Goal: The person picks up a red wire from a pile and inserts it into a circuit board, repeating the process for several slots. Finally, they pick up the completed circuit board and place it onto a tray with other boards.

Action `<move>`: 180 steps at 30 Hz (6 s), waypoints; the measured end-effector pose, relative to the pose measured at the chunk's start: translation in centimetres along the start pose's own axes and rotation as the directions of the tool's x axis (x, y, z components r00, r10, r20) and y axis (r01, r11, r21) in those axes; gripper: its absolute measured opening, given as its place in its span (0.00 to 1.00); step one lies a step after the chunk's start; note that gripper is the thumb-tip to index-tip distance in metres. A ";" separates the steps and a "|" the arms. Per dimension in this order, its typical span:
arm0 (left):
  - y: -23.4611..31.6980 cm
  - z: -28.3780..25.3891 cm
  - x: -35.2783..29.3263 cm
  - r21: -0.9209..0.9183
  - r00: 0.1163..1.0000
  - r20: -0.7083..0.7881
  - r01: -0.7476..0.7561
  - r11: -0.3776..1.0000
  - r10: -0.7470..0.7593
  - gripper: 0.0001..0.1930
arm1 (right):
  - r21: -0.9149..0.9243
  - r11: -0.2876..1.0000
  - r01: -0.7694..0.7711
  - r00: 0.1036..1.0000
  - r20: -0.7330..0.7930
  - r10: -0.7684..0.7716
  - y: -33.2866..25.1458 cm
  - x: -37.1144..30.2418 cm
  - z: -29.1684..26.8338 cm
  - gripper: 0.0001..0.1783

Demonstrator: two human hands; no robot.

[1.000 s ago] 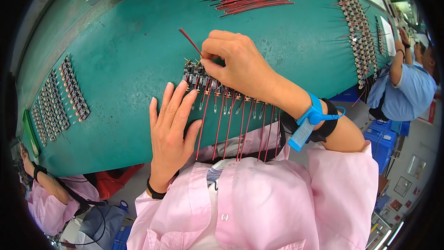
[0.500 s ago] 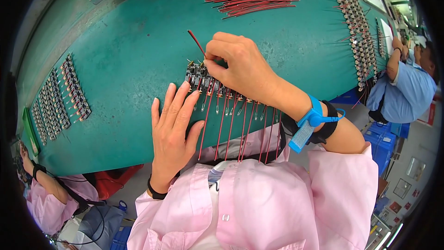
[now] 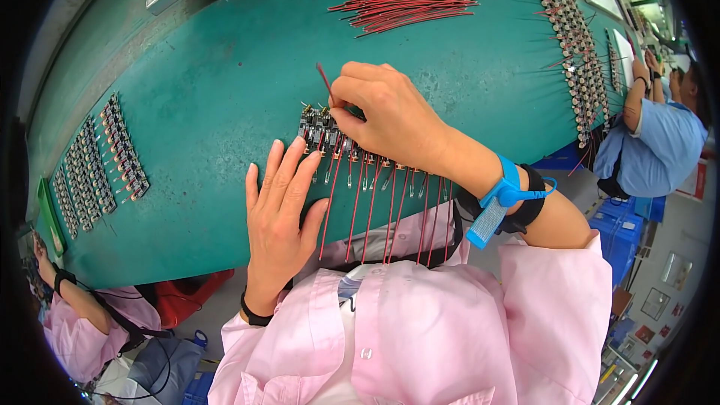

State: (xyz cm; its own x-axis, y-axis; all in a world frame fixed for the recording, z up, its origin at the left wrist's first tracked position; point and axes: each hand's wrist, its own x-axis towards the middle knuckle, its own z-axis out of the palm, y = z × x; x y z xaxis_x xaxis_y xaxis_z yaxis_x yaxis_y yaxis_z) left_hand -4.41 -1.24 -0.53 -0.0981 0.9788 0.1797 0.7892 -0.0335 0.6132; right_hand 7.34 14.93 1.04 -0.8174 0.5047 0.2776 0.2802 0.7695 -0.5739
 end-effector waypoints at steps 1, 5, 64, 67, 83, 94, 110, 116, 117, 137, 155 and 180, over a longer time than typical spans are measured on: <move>0.0 0.0 0.0 -0.002 1.000 0.001 0.001 1.000 -0.001 0.24 | 0.014 1.000 -0.018 1.000 0.000 0.018 0.0 0.0 0.0 0.04; 0.0 0.0 0.0 -0.003 1.000 0.001 0.001 1.000 -0.001 0.24 | 0.056 0.996 -0.072 0.997 0.005 0.072 0.0 0.1 0.1 0.04; 0.3 0.5 -0.3 0.109 1.000 -0.011 -0.007 0.994 0.008 0.24 | 0.078 0.996 -0.039 0.999 0.002 0.039 0.4 0.5 0.5 0.04; 0.3 0.5 -0.3 0.109 1.000 -0.011 -0.015 0.994 0.017 0.24 | 0.112 0.993 -0.046 0.999 -0.002 0.047 0.6 0.5 0.4 0.04; 2.7 -0.1 -0.2 -0.430 0.884 -0.435 -0.039 0.902 -0.169 0.03 | 0.349 0.934 0.077 0.991 0.077 -0.110 -5.7 -1.3 -0.8 0.09; 3.5 0.0 0.1 -0.619 0.928 -0.272 0.033 0.785 -0.254 0.01 | 0.351 0.929 0.115 0.985 0.078 -0.151 -4.4 -2.4 -1.5 0.11; 2.7 0.2 0.4 -0.649 0.930 -0.263 0.026 0.760 -0.256 0.01 | 0.319 0.947 0.047 0.992 0.098 -0.082 -4.6 -2.2 -0.7 0.10; 2.4 0.1 0.6 -0.643 0.944 -0.291 -0.073 0.763 -0.155 0.01 | 0.264 0.964 0.036 0.999 -0.038 -0.027 -5.4 -3.7 -2.8 0.07; 2.2 0.1 0.8 -0.629 0.939 -0.322 -0.120 0.768 -0.117 0.01 | 0.278 0.960 0.034 0.996 -0.092 -0.009 -5.8 -4.3 -3.9 0.07; -2.3 0.8 0.7 -0.353 0.797 -0.576 -0.042 0.935 -0.181 0.06 | 0.949 0.300 -0.099 0.193 -0.277 0.941 16.6 -32.1 -16.2 0.14; -2.6 1.0 1.2 -0.244 0.773 -0.602 0.060 0.968 -0.200 0.07 | 0.944 0.330 0.005 0.437 -0.299 0.848 15.2 -29.4 -14.5 0.11; -2.2 1.1 1.0 -0.272 0.766 -0.602 0.071 0.960 -0.227 0.06 | 0.885 0.422 0.198 0.416 -0.466 0.781 12.7 -30.7 -12.6 0.08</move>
State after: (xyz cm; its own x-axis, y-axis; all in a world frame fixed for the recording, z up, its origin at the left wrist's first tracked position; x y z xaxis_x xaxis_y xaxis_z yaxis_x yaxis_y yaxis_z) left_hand -5.54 0.09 -2.53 -0.6192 0.6352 0.4616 0.5857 -0.0180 0.8103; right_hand 42.38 14.14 -5.04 0.1132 0.9932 0.0259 -0.4889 0.0783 -0.8688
